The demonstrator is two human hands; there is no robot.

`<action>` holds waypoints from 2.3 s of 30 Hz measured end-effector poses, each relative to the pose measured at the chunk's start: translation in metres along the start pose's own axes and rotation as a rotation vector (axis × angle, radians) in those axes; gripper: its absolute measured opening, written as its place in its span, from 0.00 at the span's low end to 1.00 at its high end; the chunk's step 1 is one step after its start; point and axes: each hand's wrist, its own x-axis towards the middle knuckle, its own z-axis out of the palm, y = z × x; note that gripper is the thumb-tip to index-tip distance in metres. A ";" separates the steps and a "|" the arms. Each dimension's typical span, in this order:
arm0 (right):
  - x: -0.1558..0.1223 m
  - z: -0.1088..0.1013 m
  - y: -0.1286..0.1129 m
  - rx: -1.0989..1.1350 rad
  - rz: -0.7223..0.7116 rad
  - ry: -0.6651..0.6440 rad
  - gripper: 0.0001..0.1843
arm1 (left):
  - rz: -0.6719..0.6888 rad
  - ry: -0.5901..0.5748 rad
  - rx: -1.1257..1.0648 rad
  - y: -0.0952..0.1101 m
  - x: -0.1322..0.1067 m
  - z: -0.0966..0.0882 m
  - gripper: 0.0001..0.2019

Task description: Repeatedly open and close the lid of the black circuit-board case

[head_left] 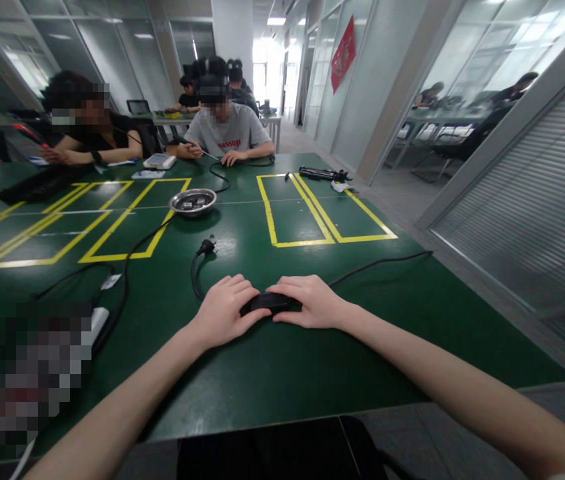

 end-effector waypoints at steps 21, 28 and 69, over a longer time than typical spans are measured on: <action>-0.003 -0.010 0.033 -0.132 0.279 0.116 0.28 | -0.081 0.166 -0.009 -0.002 -0.002 0.001 0.25; -0.024 -0.050 0.106 -0.052 0.742 0.757 0.27 | 0.019 -0.074 -0.166 -0.004 -0.003 0.006 0.11; -0.081 -0.081 0.165 -0.316 1.454 0.471 0.28 | -0.018 -0.129 -0.207 -0.002 -0.004 0.007 0.12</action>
